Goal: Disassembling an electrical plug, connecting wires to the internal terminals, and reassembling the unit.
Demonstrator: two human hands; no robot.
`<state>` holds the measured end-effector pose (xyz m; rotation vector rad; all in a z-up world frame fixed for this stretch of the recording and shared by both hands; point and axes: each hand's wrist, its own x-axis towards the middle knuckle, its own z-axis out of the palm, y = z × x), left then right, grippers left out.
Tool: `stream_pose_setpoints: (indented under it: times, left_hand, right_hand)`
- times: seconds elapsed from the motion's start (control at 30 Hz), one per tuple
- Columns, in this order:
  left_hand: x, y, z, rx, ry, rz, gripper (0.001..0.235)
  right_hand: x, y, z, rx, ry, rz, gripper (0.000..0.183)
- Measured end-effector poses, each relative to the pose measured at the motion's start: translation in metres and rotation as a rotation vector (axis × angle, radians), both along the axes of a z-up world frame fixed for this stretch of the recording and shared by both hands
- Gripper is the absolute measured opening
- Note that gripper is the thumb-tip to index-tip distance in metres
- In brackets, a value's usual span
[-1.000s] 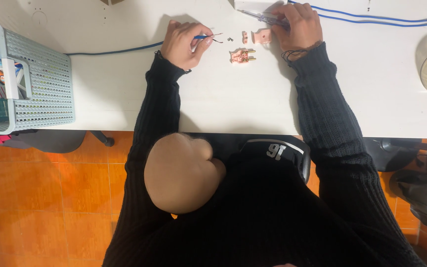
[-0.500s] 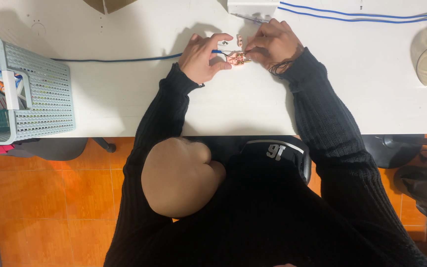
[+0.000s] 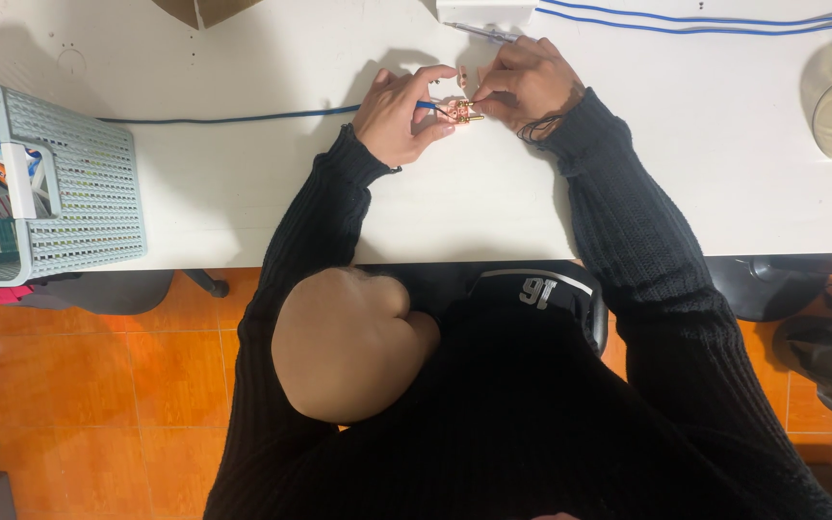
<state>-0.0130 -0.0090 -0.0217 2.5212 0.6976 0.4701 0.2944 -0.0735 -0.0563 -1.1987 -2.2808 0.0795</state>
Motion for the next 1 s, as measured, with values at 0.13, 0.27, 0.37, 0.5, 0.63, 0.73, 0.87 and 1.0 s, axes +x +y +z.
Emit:
stream_pose_setpoints:
  times: [0.13, 0.27, 0.37, 0.5, 0.63, 0.73, 0.87, 1.0]
  left_hand:
    - [0.000, -0.004, 0.012, 0.018, -0.066, -0.005, 0.058]
    - [0.002, -0.004, 0.007, 0.002, -0.085, 0.004, 0.054]
    - [0.002, -0.003, 0.005, 0.011, -0.072, 0.015, 0.055]
    - [0.002, -0.003, 0.005, 0.006, -0.079, 0.022, 0.059]
    - [0.003, -0.002, 0.003, -0.019, -0.084, 0.029, 0.058]
    - [0.002, -0.004, 0.003, -0.024, -0.128, 0.038, 0.058]
    - [0.002, 0.003, -0.009, -0.023, -0.193, 0.115, 0.052]
    - [0.000, 0.020, -0.038, 0.256, -0.250, 0.069, 0.034]
  right_hand:
    - [0.001, 0.002, -0.006, 0.012, -0.027, -0.019, 0.011]
    - [-0.006, -0.004, 0.006, 0.039, -0.039, -0.043, 0.019]
    - [-0.007, -0.005, 0.009, 0.038, -0.057, -0.047, 0.022]
    - [-0.004, -0.002, 0.001, 0.014, -0.058, -0.024, 0.014]
    - [-0.003, -0.001, 0.001, 0.052, -0.088, -0.016, 0.016]
    - [-0.008, -0.004, 0.013, 0.047, -0.023, -0.004, 0.021]
    - [-0.012, -0.006, 0.028, 0.023, 0.043, 0.027, 0.014]
    - [-0.015, -0.004, 0.028, 0.057, 0.060, 0.049, 0.018]
